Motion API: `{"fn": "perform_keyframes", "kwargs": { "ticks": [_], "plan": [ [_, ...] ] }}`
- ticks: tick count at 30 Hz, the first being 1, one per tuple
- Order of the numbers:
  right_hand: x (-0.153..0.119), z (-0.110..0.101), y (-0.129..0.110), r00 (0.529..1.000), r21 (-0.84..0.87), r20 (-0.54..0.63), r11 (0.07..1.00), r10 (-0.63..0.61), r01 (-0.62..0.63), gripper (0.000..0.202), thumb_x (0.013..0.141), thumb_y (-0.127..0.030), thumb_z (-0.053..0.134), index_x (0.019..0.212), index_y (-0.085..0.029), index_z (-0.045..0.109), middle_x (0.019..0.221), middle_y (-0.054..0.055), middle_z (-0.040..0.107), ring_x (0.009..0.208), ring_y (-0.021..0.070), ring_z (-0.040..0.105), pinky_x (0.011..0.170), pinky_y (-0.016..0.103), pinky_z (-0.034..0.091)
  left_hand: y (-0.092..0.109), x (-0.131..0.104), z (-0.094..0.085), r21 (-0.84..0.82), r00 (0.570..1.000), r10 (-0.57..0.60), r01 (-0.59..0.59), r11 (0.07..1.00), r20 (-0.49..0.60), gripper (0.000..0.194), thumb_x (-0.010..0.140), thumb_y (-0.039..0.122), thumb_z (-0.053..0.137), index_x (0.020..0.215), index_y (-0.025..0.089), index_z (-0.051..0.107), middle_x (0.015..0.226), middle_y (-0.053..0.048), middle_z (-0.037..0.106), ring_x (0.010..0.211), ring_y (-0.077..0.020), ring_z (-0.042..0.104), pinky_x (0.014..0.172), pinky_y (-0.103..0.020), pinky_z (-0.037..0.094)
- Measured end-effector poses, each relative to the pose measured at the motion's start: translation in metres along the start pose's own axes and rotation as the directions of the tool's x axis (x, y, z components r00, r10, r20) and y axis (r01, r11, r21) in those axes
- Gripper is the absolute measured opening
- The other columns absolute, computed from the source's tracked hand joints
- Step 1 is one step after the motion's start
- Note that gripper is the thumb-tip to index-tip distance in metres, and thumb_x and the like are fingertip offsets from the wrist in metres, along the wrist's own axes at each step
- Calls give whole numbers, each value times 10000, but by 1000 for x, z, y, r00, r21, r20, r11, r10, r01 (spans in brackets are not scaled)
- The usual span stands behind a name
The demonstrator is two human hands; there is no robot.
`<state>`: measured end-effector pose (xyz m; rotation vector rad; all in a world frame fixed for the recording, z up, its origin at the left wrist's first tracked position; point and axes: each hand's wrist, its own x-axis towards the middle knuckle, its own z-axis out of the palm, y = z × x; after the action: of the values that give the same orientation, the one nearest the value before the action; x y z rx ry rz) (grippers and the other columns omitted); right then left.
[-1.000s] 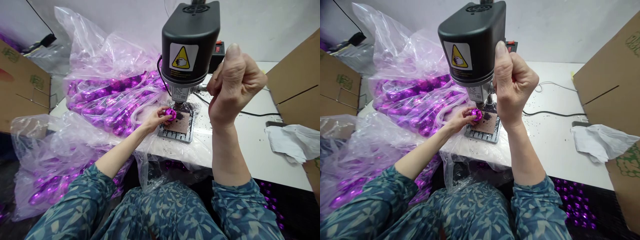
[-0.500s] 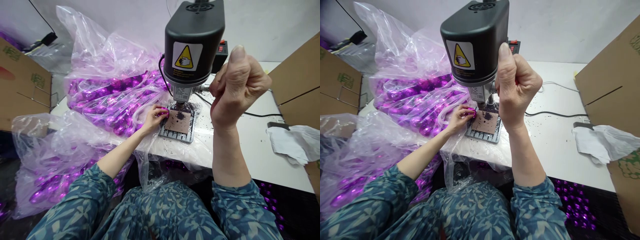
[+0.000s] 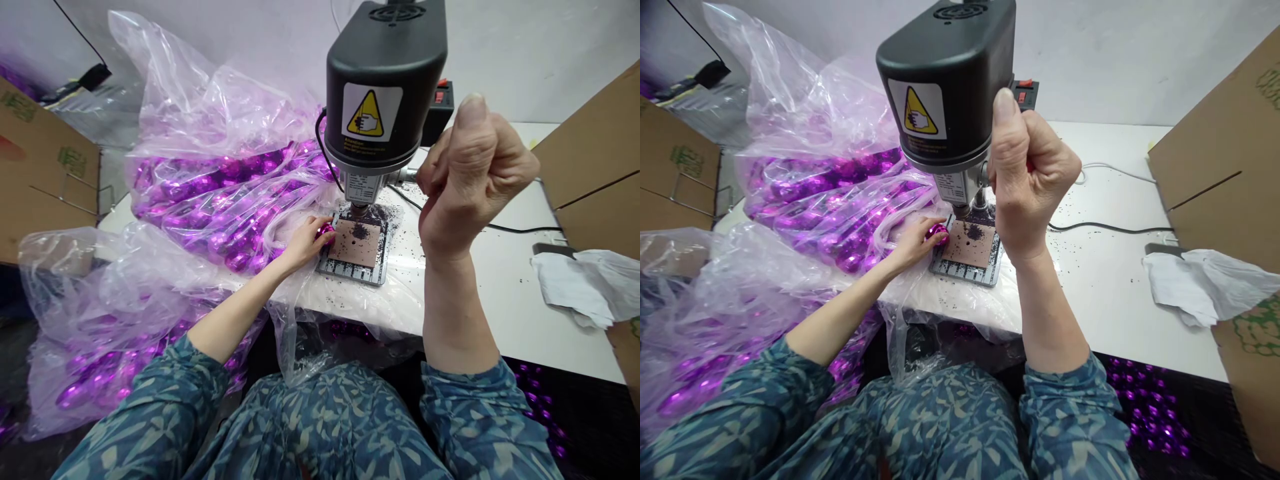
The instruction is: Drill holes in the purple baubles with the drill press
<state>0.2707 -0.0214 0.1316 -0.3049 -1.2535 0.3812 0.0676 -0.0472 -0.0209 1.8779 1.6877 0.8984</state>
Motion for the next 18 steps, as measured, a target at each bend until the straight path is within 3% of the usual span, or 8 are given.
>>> {"fn": "perform_keyframes", "kwargs": {
  "ticks": [2, 4, 7, 9, 11, 15, 18],
  "plan": [
    [0, 0, -1, 1000, -41, 1, 999, 10, -10, 583, 919, -512, 639, 528, -213, 327, 441, -36, 316, 384, 100, 303, 445, 349, 250, 1, -1, -2, 76, 999, -11, 8, 997, 38, 373, 936, 356, 704, 1276, 203, 727, 1078, -99, 720, 1021, -275, 679, 990, -441, 532],
    [0, -1, -2, 1000, -106, 10, 994, 20, -19, 603, 910, -596, 594, 530, -224, 309, 433, -31, 318, 389, 109, 299, 456, 360, 271, 1, -1, -4, 24, 999, 0, -1, 1000, 47, 358, 898, 352, 751, 1225, 208, 738, 1085, -94, 724, 1034, -274, 677, 997, -445, 532],
    [0, 0, -4, 999, -189, 17, 982, 31, -28, 631, 912, -693, 492, 537, -234, 276, 430, -22, 315, 397, 115, 303, 465, 365, 290, 1, 2, -2, -304, 1000, -23, 25, 952, 9, 394, 915, 408, 737, 1244, 198, 686, 1128, -93, 737, 989, -220, 694, 933, -393, 563],
    [-1, 0, -4, 999, -200, 8, 979, 41, -39, 646, 905, -743, 434, 540, -238, 265, 433, -19, 306, 398, 114, 302, 465, 365, 297, 2, 5, 3, -533, 997, -67, 75, 843, 34, 466, 929, 490, 714, 1285, 202, 627, 1122, -91, 745, 949, -192, 708, 873, -357, 579],
    [-1, 1, -4, 999, -176, -4, 983, 54, -53, 655, 894, -767, 432, 538, -241, 270, 437, -22, 302, 400, 112, 289, 465, 367, 293, 2, 9, 11, -650, 993, -97, 113, 751, 60, 527, 908, 557, 726, 1289, 215, 600, 1118, -85, 748, 945, -182, 715, 834, -330, 578],
    [-2, 1, -4, 998, -119, -12, 991, 62, -63, 650, 881, -730, 533, 539, -232, 293, 447, -42, 289, 405, 90, 265, 467, 341, 253, 0, 15, 26, -670, 992, -120, 111, 734, 32, 592, 835, 617, 786, 1224, 201, 625, 1018, -60, 752, 861, -168, 694, 710, -276, 527],
    [-2, 1, -4, 999, -21, -14, 998, 53, -53, 614, 859, -617, 644, 530, -210, 323, 453, -53, 311, 399, 67, 271, 462, 311, 238, -2, 17, 35, -667, 996, -85, 89, 739, 38, 626, 803, 623, 818, 1210, 185, 632, 998, -59, 764, 857, -175, 703, 748, -288, 537]
  ]
}}
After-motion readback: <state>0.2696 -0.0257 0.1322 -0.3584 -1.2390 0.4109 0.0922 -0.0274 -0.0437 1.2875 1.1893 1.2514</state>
